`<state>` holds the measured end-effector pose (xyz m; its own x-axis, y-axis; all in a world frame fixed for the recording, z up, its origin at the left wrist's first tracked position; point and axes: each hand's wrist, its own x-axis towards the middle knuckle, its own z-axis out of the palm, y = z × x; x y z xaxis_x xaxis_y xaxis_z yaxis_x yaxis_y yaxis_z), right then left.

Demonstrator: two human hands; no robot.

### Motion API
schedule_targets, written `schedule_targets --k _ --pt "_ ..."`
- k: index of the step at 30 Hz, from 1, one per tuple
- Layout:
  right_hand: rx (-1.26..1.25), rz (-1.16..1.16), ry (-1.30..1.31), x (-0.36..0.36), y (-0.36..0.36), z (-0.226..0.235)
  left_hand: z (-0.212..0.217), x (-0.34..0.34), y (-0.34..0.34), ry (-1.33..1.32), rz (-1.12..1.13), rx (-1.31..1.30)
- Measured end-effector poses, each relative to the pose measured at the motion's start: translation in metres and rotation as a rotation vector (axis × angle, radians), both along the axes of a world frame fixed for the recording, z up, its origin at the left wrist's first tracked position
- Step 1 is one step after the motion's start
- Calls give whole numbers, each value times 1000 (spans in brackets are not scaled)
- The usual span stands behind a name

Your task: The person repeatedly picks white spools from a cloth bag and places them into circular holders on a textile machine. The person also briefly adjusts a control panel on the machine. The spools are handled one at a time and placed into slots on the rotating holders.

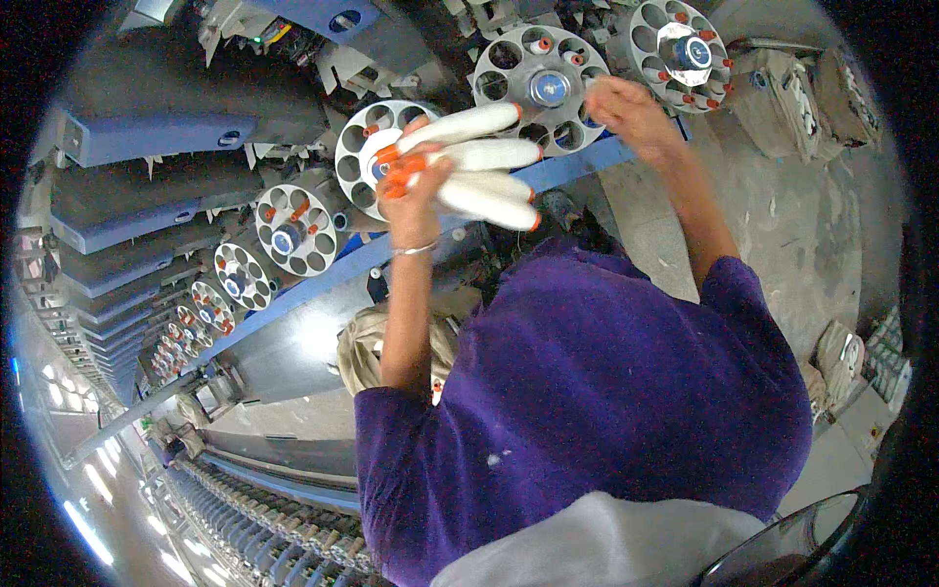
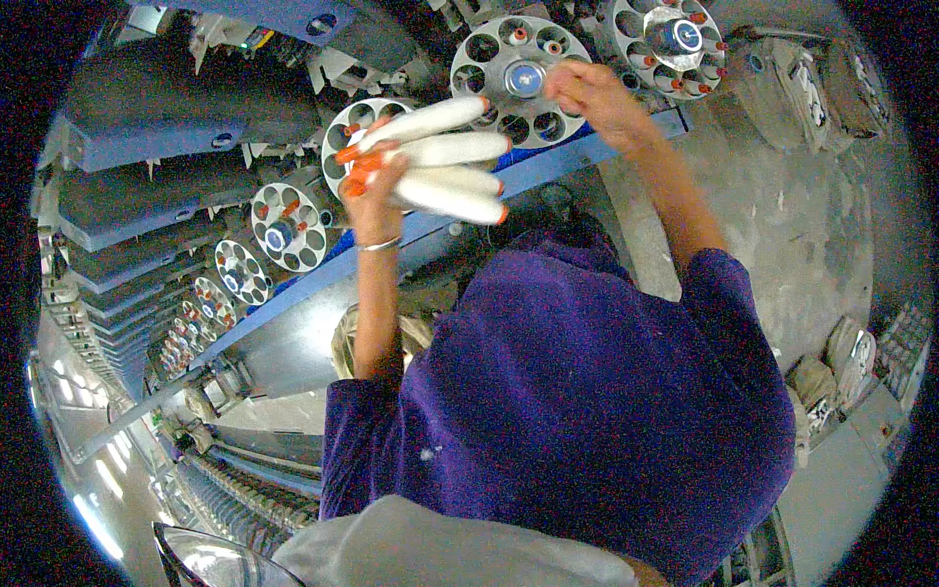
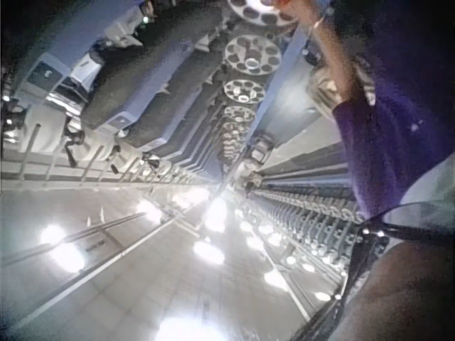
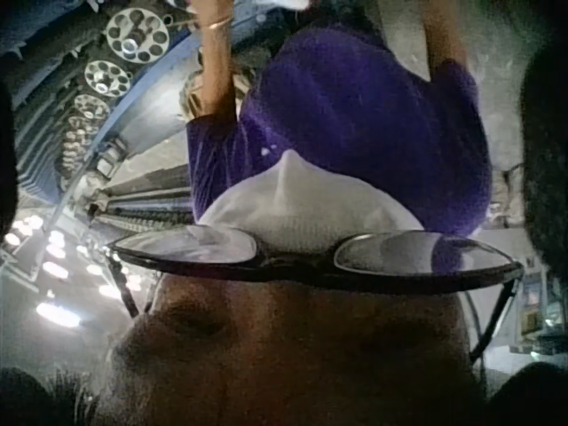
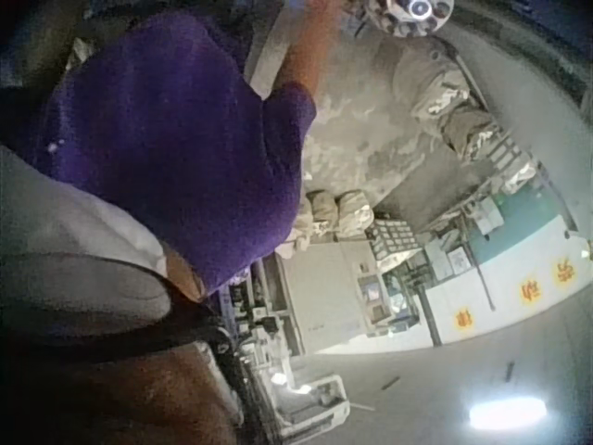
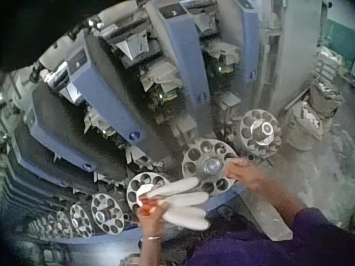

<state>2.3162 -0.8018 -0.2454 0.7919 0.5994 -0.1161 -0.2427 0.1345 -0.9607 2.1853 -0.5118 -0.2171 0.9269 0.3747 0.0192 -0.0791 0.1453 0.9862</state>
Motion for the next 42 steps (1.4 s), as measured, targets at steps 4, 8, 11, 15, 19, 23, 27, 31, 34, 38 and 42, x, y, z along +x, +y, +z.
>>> schedule_targets --k 4,8,11,15,19,23,27,31,34,38,42 --pt "-32 -158 -411 10 63 -25 -51 55 -43 -143 95 576" --pt "461 -127 -28 25 64 -32 -47 74 -48 37 44 760" --pt "628 -6 62 40 46 -10 7 85 -14 83 -63 505" --pt "-112 -91 -498 30 79 29 92 77 39 154 -565 -62" --pt "31 464 -288 0 110 30 133 75 66 161 -578 -104" --pt "195 380 309 5 65 -5 138 63 82 90 -397 -299" --pt "1203 75 695 25 14 -24 128 55 96 27 -200 -406" --pt "110 -306 -260 3 37 -2 122 57 90 -22 -146 -459" --pt "196 -175 -135 -31 87 19 123 60 72 -51 -161 -380" --pt "428 -195 -9 -40 126 23 121 60 52 -212 -185 -301" --pt "613 -211 377 -15 99 7 108 60 54 -203 -99 -354"
